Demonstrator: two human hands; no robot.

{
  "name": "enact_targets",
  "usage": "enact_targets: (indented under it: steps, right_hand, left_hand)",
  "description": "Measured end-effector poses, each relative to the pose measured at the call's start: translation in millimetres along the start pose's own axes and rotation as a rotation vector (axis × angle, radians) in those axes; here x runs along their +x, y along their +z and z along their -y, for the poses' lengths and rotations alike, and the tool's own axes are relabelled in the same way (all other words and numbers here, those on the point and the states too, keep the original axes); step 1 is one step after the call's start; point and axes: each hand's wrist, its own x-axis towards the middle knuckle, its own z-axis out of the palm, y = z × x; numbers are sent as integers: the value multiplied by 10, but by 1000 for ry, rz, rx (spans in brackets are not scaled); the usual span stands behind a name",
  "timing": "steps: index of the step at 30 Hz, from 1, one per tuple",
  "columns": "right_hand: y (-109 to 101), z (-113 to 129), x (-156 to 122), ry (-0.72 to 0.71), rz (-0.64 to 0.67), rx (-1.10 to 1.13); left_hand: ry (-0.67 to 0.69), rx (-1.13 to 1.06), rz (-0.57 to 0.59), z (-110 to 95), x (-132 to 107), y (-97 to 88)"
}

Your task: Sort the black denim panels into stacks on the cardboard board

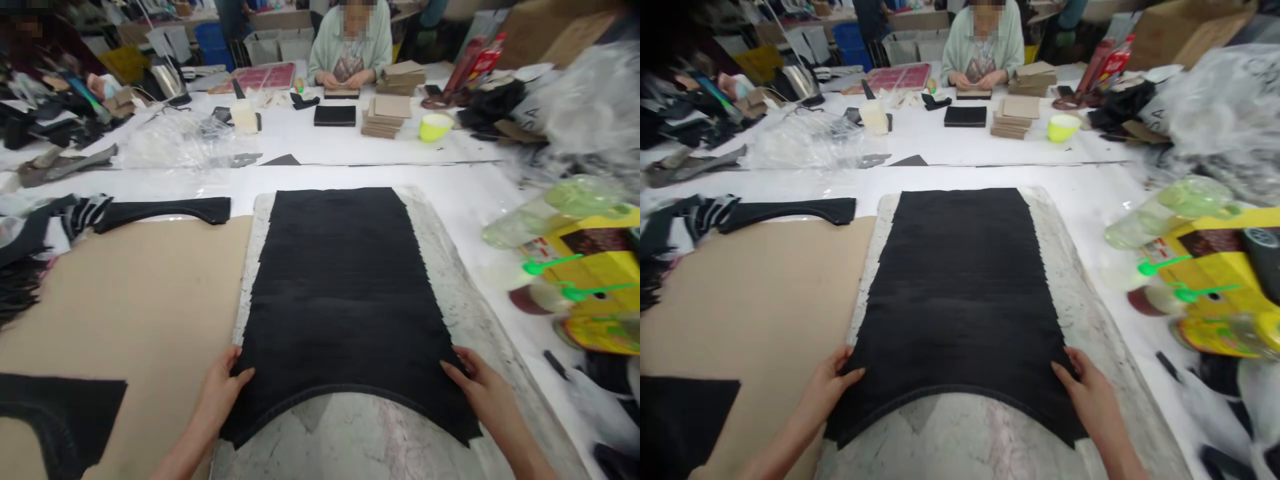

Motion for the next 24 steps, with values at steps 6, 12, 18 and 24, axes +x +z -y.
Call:
enact_targets:
  steps: [6, 12, 18, 24]
  right_hand:
    - [-42, 52, -62, 71, 58, 105]
    - [-53, 129, -135, 48, 34, 22]
    - [-69, 268, -204, 82, 20, -21]
    - [-43, 438, -322, 130, -18, -185]
  left_hand:
    - [-35, 47, -3, -24, 15, 15]
    - [-10, 360, -135, -10, 7, 35]
    - [131, 850, -217, -31, -117, 90]
    - [832, 1018, -235, 131, -127, 116]
